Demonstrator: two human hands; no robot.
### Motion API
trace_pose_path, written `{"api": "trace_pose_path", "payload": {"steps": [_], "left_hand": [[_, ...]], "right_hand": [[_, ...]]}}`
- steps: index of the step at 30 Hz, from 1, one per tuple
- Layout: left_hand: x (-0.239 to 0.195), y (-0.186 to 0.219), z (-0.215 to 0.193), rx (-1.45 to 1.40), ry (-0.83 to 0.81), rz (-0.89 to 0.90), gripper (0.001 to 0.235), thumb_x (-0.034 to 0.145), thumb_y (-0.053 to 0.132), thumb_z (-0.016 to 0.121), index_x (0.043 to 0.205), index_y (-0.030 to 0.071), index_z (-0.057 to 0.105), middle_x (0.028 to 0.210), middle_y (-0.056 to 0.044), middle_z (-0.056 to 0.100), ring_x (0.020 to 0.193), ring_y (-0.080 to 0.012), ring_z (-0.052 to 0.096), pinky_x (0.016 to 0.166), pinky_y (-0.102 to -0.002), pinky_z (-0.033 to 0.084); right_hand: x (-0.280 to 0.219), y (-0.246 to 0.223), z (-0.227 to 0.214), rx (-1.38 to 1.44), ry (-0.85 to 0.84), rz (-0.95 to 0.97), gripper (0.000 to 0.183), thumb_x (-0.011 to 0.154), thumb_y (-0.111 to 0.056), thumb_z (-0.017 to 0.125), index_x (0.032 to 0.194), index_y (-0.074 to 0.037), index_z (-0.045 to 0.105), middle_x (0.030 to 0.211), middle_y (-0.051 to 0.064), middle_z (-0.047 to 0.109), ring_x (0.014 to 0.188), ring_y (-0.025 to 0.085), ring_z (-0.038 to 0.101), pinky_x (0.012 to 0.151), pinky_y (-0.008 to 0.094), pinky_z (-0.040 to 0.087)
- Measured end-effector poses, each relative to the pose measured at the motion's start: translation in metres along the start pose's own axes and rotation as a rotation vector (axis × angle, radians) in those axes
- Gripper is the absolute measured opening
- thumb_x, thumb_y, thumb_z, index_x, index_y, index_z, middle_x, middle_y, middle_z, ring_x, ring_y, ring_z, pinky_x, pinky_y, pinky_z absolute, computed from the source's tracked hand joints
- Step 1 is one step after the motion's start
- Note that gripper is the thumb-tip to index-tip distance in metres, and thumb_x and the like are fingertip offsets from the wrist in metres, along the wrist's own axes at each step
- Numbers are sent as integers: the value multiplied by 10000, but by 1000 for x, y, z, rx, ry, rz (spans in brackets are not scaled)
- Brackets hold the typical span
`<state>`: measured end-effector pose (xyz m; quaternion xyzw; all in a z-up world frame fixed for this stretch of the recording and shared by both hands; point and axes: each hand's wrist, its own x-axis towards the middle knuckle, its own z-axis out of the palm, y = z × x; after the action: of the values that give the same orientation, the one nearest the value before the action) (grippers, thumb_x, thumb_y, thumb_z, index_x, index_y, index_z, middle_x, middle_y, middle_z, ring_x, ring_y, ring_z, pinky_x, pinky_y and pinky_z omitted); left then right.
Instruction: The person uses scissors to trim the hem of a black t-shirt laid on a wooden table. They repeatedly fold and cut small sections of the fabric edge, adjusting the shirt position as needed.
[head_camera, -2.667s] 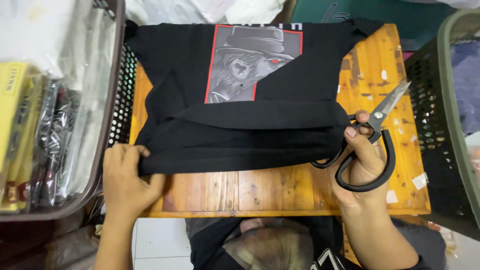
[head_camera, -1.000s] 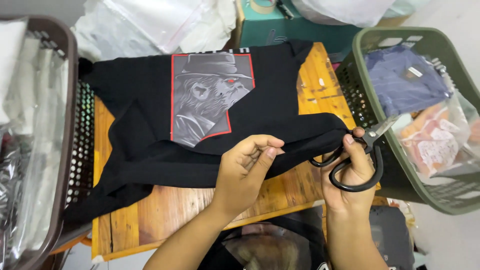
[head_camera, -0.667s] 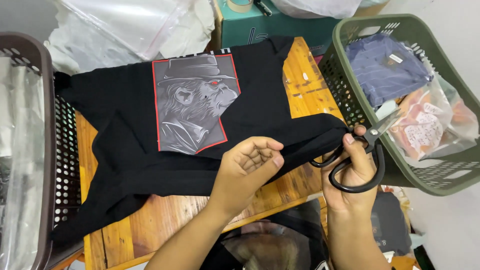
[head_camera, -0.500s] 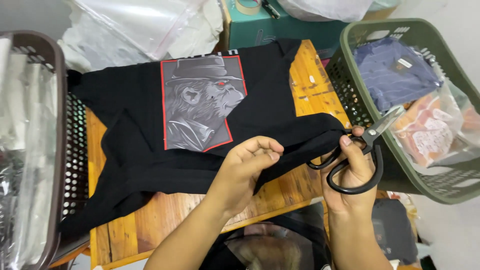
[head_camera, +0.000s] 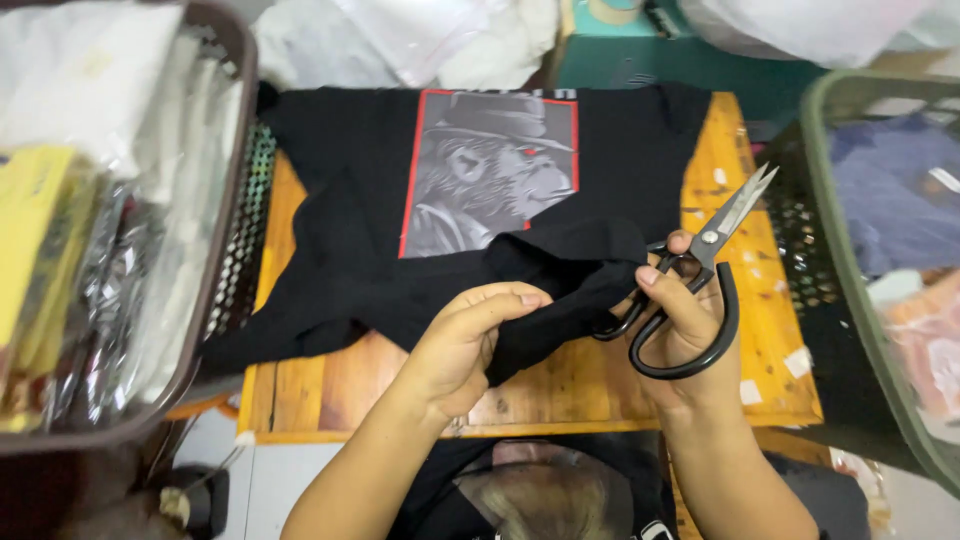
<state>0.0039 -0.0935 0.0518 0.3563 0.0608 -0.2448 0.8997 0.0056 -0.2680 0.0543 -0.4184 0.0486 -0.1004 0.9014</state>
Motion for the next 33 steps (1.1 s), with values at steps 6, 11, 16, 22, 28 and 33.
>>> {"api": "trace_pose_path", "payload": {"steps": [6,11,16,22,28,33], "left_hand": [[-39,25,3,2,-41,201,224,736,71,495,887,-63,590,623,-45,557,636,-71,575,624,-204,485],[-53,20,-32,61,-86,426,356,691,-4,461,1036,-87,494,791,-122,533,785,-156,550,730,-242,455],[-79,29,-30,130,-32,516,312,720,-125,437,1007,-19,499,965,-116,540,940,-193,539,909,-295,412],[-93,34,-27,225,2,423,356,686,-132,590,984,41,498,1063,-151,535,908,-204,574,814,-250,464],[-92,33,-27,77,36,347,285,719,-154,541,936,27,500,1086,-182,531,966,-248,574,397,-142,435],[-89,30,-30,4,11,351,254,734,-159,513,911,23,504,1067,-190,523,1013,-279,547,356,-144,384]], "right_hand": [[-6,15,15,36,-106,98,260,767,47,539,957,-110,456,731,72,604,695,191,647,646,337,568],[-3,20,20,29,-128,73,256,777,25,542,965,-132,467,798,77,613,747,199,653,665,331,576],[-6,7,44,59,-58,74,262,760,70,503,945,-112,536,861,138,610,759,261,620,709,340,529],[7,10,42,44,-48,131,248,766,40,524,898,-168,545,744,15,576,653,149,584,580,228,468],[13,14,40,41,-65,141,220,781,28,537,883,-167,540,707,-42,531,676,103,563,638,205,462],[16,17,39,9,-50,164,219,759,4,549,876,-179,522,681,-17,513,617,131,542,569,229,440]]}}
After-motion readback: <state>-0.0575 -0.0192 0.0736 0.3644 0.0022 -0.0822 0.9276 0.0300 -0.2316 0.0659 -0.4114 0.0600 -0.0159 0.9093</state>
